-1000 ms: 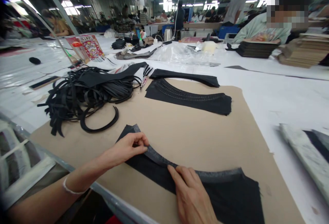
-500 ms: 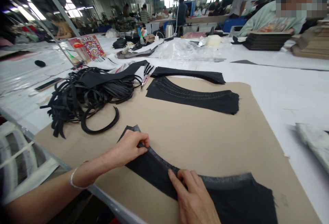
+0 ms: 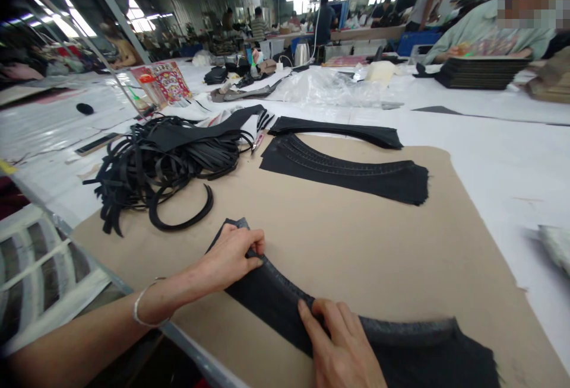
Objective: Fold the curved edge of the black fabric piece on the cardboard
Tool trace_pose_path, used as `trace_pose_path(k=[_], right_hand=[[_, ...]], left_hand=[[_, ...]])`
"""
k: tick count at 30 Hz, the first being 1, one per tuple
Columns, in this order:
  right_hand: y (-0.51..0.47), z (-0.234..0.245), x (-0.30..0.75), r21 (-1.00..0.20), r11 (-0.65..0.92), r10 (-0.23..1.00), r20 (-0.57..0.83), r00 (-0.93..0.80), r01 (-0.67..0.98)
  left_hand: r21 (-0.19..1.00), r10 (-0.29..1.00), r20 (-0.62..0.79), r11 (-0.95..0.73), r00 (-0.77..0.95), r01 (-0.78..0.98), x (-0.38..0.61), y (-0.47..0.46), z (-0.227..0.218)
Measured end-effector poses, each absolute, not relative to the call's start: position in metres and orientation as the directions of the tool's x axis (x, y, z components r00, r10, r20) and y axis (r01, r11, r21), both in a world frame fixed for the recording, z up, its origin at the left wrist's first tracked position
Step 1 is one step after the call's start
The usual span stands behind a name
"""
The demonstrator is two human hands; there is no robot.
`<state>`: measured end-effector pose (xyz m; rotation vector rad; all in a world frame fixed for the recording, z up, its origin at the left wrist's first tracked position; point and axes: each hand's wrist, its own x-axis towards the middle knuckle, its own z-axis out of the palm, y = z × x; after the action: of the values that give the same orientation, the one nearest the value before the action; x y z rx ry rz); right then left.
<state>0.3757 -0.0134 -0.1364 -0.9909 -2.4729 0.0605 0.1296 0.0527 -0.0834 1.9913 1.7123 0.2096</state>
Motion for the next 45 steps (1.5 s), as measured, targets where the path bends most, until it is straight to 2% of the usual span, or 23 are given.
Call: trace_pose_path(k=[4, 10, 14, 21, 33, 41, 45], right_hand=[[-0.013, -0.131, 0.352, -0.175, 0.755, 0.633, 0.444, -0.634, 0.632], [-0.007, -0.124, 0.301, -0.202, 0.700, 0.707, 0.327, -0.627, 0.685], [-0.004, -0.130, 0.296, -0.169, 0.684, 0.721, 0.306, -0.622, 0.710], [-0.001, -0.128, 0.299, -0.190, 0.682, 0.730, 0.237, -0.641, 0.706], [0.002, -0.136, 0.300, -0.159, 0.707, 0.701, 0.291, -0.652, 0.689], [0.004, -0.131, 0.289, -0.118, 0.706, 0.687, 0.353, -0.635, 0.698], [0.011, -0.122, 0.263, -0.123, 0.680, 0.723, 0.274, -0.634, 0.723]], left_hand=[[0.452, 0.960, -0.191, -0.100, 0.206, 0.887, 0.131, 0.051, -0.083], [0.418, 0.969, -0.151, -0.118, 0.197, 0.901, 0.125, 0.049, -0.080], [0.418, 0.970, -0.193, -0.053, 0.146, 0.907, 0.107, 0.054, -0.075], [0.427, 0.963, -0.229, -0.034, 0.145, 0.903, 0.089, 0.068, -0.072], [0.389, 0.966, -0.231, -0.017, 0.115, 0.921, 0.092, 0.074, -0.077], [0.385, 0.979, -0.179, -0.024, 0.100, 0.923, 0.089, 0.073, -0.081], [0.391, 0.985, -0.147, -0.024, 0.088, 0.920, 0.088, 0.070, -0.082]])
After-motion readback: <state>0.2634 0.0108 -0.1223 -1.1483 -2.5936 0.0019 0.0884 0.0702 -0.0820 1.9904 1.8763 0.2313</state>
